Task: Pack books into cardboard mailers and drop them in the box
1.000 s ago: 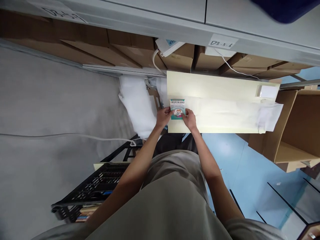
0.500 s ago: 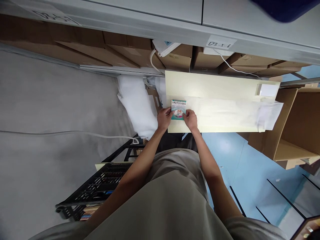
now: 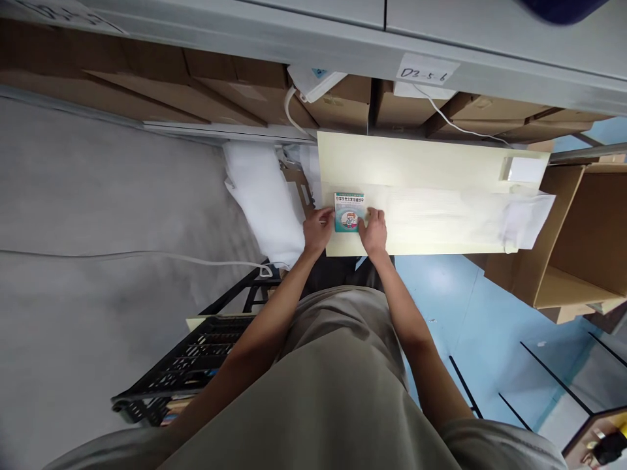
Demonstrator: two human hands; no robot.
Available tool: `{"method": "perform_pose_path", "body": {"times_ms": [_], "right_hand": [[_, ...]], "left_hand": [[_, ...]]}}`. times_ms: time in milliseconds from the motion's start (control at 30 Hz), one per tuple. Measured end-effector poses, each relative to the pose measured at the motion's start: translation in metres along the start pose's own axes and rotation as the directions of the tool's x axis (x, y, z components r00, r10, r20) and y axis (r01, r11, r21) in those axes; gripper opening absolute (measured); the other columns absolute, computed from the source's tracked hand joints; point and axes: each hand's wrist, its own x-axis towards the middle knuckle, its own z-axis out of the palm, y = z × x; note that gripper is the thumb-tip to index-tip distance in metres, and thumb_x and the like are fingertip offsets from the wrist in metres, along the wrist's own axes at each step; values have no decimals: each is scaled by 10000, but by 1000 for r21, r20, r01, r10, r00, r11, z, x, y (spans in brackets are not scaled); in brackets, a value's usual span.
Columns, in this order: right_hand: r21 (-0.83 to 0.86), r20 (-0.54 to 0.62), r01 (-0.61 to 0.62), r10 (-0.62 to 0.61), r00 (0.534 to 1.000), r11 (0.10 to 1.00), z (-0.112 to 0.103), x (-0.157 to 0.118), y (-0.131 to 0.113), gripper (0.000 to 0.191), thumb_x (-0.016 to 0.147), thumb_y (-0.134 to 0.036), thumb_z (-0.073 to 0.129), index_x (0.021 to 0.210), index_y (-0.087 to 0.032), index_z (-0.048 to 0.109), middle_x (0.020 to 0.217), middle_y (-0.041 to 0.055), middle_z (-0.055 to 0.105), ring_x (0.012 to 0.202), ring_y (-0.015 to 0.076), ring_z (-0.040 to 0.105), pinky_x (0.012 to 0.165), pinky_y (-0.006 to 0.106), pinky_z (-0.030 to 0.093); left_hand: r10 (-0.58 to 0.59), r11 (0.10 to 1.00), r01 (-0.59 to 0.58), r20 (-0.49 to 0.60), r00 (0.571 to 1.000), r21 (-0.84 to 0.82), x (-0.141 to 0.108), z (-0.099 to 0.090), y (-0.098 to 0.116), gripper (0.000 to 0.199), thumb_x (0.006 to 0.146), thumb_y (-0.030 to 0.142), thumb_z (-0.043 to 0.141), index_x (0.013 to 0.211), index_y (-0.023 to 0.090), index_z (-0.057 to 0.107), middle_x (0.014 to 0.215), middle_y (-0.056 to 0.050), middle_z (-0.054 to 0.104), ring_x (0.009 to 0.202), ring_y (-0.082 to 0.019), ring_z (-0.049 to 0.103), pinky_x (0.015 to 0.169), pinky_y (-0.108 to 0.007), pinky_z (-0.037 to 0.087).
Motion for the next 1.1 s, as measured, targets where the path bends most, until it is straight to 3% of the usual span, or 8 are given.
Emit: {"method": "perform_pose_path", "body": {"times_ms": [100, 200, 267, 433, 633, 900, 1000, 1100], "right_hand": [[-75, 5, 173, -173, 985, 982, -1, -10, -15, 305, 1133, -302, 514, 1388, -236, 668, 1320, 180, 667, 1249, 344, 668, 1119, 542, 622], [-74, 148, 224, -212, 966, 972, 3, -16, -26, 305, 1114, -225, 532, 1385, -210, 668, 1350, 194, 657, 1294, 359, 650, 1159, 547, 603], [-75, 179, 205, -189, 965, 976, 7, -17, -29, 297, 1106, -205, 545, 1375, -200, 671, 1377, 197, 649, 1324, 358, 643, 1182, 542, 590], [54, 139, 143, -149, 979, 988, 4, -18, -30, 264, 1155, -365, 542, 1319, -235, 702, 1336, 158, 703, 1297, 311, 692, 1177, 491, 605], [479, 170, -63, -21, 985, 875, -15, -26, -34, 573, 1050, -766, 612, 1281, -251, 715, 1321, 129, 793, 1249, 275, 772, 1041, 419, 670], [639, -11, -145, 198, 980, 755, -26, -18, -12, 511, 960, -747, 657, 963, -237, 693, 879, 44, 773, 866, 235, 737, 863, 379, 632], [657, 10, -198, 254, 967, 728, -23, -13, 1, 499, 967, -741, 626, 928, -245, 662, 802, 5, 692, 785, 198, 667, 806, 353, 614], [633, 50, -218, 241, 969, 743, -18, -6, 10, 493, 1002, -723, 582, 952, -240, 668, 840, 19, 705, 811, 197, 667, 814, 354, 619]], "left_hand": [[-101, 994, 105, -182, 978, 17, 9, -8, -5, 416, 983, 302, 766, 1378, 176, 729, 1393, -188, 735, 1159, -295, 779, 1128, -439, 598], [-268, 963, 269, -88, 959, -9, 17, -13, -7, 322, 957, 344, 802, 1218, 161, 762, 1232, -179, 806, 1117, -319, 795, 1075, -454, 615], [-290, 957, 290, -36, 956, -16, 17, -16, -5, 185, 980, 332, 764, 1083, 179, 774, 1083, -134, 834, 1022, -298, 812, 1023, -429, 626], [-55, 998, 55, -31, 998, -15, -9, -21, 17, 94, 1013, 294, 722, 1056, 225, 769, 1067, -73, 847, 938, -235, 817, 964, -370, 640], [210, 977, -204, 104, 972, -67, -38, -7, 56, 91, 1048, 265, 700, 1113, 231, 755, 1138, -77, 843, 983, -219, 817, 879, -331, 657], [295, 955, -290, 226, 928, -59, -45, 21, 85, 342, 1033, 262, 748, 1370, 267, 689, 1024, -19, 834, 823, -177, 786, 838, -307, 646], [307, 950, -312, 126, 943, 28, -42, 22, 84, 515, 989, 282, 789, 1475, 235, 626, 1180, -83, 797, 931, -217, 780, 904, -358, 652], [233, 961, -236, 36, 972, 143, -35, 24, 83, 577, 938, 294, 837, 1459, 192, 613, 1336, -162, 733, 1060, -289, 779, 972, -433, 647]]}}
